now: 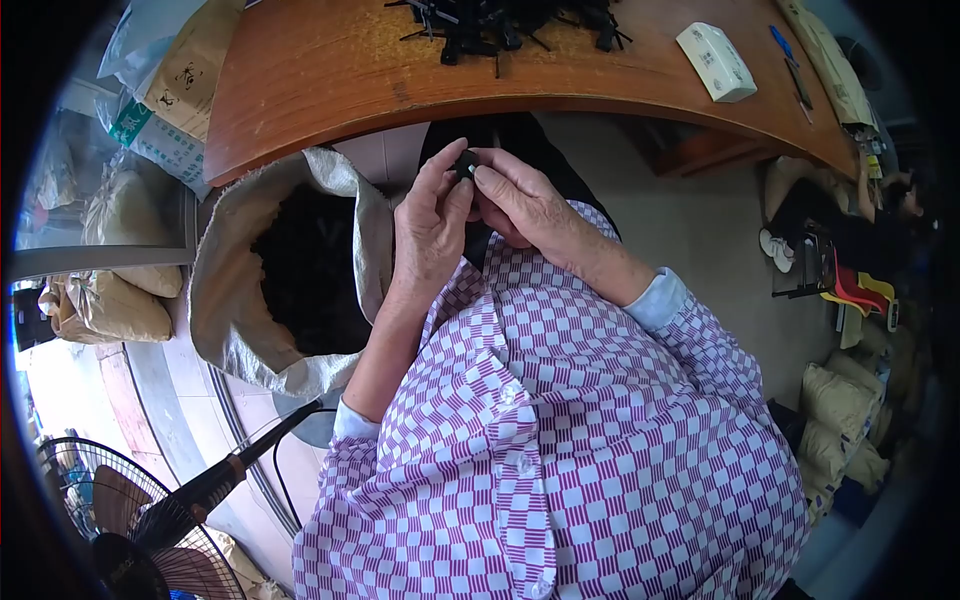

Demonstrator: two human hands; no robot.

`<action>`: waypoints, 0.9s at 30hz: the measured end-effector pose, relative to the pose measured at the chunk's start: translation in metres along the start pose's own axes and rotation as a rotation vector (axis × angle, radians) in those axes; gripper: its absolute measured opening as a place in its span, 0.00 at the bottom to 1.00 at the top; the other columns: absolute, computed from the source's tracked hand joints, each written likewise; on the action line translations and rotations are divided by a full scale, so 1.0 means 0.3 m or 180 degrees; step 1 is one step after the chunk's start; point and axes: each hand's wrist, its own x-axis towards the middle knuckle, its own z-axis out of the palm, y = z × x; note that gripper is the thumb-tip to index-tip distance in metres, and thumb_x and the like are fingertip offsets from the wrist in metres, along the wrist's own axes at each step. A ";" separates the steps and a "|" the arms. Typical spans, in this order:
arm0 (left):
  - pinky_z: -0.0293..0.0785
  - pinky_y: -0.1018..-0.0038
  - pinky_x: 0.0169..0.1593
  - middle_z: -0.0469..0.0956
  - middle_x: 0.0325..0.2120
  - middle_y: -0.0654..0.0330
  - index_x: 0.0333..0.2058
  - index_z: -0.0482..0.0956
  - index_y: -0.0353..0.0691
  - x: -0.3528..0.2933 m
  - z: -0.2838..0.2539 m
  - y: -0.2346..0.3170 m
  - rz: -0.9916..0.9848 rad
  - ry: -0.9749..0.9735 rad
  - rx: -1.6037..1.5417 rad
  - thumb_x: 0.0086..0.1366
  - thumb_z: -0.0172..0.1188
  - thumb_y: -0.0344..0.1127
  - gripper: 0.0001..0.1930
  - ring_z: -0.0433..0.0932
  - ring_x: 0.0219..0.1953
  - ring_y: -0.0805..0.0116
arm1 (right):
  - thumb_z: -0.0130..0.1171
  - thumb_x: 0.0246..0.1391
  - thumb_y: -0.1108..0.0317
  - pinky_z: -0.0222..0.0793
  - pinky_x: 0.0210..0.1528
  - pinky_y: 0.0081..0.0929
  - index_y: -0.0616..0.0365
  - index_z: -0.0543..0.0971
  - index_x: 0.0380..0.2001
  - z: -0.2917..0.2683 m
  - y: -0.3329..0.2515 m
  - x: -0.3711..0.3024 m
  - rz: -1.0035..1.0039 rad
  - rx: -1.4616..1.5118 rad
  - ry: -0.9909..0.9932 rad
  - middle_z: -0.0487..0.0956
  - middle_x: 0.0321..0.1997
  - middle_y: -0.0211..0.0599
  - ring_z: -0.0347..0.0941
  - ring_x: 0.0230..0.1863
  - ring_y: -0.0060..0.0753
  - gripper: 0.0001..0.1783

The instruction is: Manually inspect and sort small black plastic components at a production table.

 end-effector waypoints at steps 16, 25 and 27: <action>0.77 0.72 0.36 0.79 0.36 0.48 0.50 0.72 0.39 -0.004 -0.005 -0.026 0.0284 0.0467 0.1584 0.59 0.53 0.20 0.19 0.81 0.35 0.62 | 0.44 0.64 0.65 0.55 0.22 0.11 0.57 0.70 0.49 -0.003 0.047 0.076 0.0220 -0.0525 0.0023 0.66 0.21 0.20 0.59 0.21 0.10 0.14; 0.75 0.74 0.38 0.79 0.35 0.54 0.50 0.71 0.42 0.044 -0.357 0.015 -0.0196 0.0996 0.2183 0.62 0.49 0.23 0.17 0.80 0.36 0.67 | 0.57 0.55 0.54 0.70 0.33 0.27 0.56 0.74 0.42 -0.543 -0.088 0.250 -0.0987 -0.3505 0.1560 0.79 0.29 0.36 0.75 0.30 0.29 0.18; 0.75 0.71 0.39 0.79 0.35 0.53 0.50 0.70 0.42 0.008 -0.474 -0.031 -0.0346 0.0964 0.2586 0.62 0.50 0.25 0.17 0.80 0.37 0.62 | 0.58 0.53 0.53 0.70 0.32 0.32 0.56 0.74 0.39 -0.705 -0.115 0.284 -0.1097 -0.4172 0.2279 0.78 0.27 0.38 0.76 0.30 0.36 0.18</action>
